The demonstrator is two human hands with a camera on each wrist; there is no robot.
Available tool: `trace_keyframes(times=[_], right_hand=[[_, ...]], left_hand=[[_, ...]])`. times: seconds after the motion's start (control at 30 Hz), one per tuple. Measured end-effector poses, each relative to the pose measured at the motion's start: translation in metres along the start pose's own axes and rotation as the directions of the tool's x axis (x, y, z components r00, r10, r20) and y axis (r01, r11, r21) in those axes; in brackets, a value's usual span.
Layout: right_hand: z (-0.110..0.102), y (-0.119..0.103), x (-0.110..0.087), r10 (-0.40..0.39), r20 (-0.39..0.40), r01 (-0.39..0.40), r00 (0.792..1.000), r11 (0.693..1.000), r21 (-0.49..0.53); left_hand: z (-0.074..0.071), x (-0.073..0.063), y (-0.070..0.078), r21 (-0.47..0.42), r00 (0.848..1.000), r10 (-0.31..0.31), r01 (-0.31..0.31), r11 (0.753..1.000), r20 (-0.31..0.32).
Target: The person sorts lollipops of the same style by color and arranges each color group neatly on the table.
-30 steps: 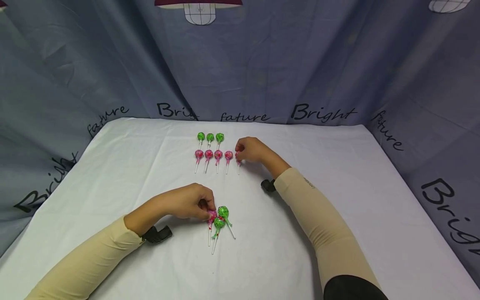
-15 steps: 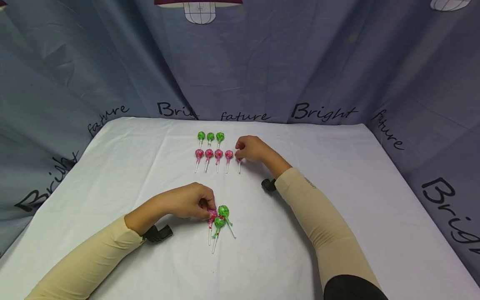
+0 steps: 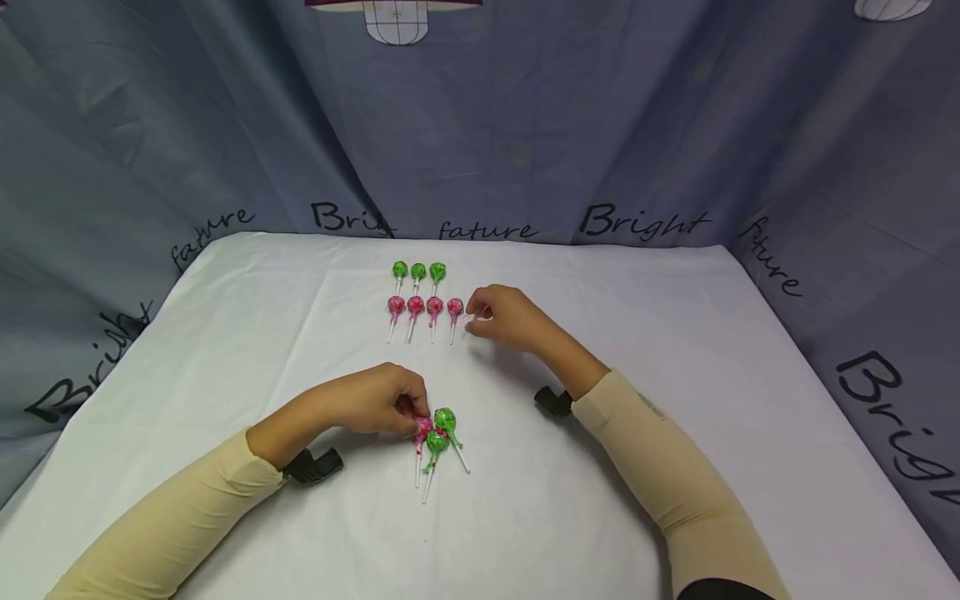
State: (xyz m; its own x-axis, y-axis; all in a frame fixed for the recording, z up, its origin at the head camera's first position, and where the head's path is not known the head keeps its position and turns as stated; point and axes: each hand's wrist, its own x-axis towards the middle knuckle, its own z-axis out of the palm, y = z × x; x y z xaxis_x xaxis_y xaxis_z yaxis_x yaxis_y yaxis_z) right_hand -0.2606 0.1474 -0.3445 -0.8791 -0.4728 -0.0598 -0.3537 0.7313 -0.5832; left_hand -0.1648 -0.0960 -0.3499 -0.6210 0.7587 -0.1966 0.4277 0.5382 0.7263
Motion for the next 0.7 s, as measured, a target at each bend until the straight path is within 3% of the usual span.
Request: trace_keyframes(times=[0.13, 0.23, 0.33, 0.7], right_hand=[[-0.003, 0.006, 0.008, 0.089, -0.003, -0.089, 0.996, 0.996, -0.016], [-0.004, 0.017, 0.024, 0.193, 0.012, -0.194, 0.981, 0.981, 0.004], [-0.003, 0.026, 0.036, 0.248, 0.040, -0.249, 0.968, 0.968, 0.020], [0.001, 0.024, 0.047, 0.248, 0.062, -0.250, 0.967, 0.968, 0.028]], left_hand=[[0.000, -0.002, -0.001, -0.011, 1.000, -0.016, 0.016, 1.000, -0.001], [0.001, -0.003, -0.003, -0.020, 1.000, -0.015, 0.015, 1.000, -0.003], [0.005, -0.002, -0.004, -0.033, 1.000, -0.006, 0.006, 0.999, -0.002], [0.002, 0.001, -0.003, -0.010, 1.000, 0.021, -0.021, 1.000, -0.002]])
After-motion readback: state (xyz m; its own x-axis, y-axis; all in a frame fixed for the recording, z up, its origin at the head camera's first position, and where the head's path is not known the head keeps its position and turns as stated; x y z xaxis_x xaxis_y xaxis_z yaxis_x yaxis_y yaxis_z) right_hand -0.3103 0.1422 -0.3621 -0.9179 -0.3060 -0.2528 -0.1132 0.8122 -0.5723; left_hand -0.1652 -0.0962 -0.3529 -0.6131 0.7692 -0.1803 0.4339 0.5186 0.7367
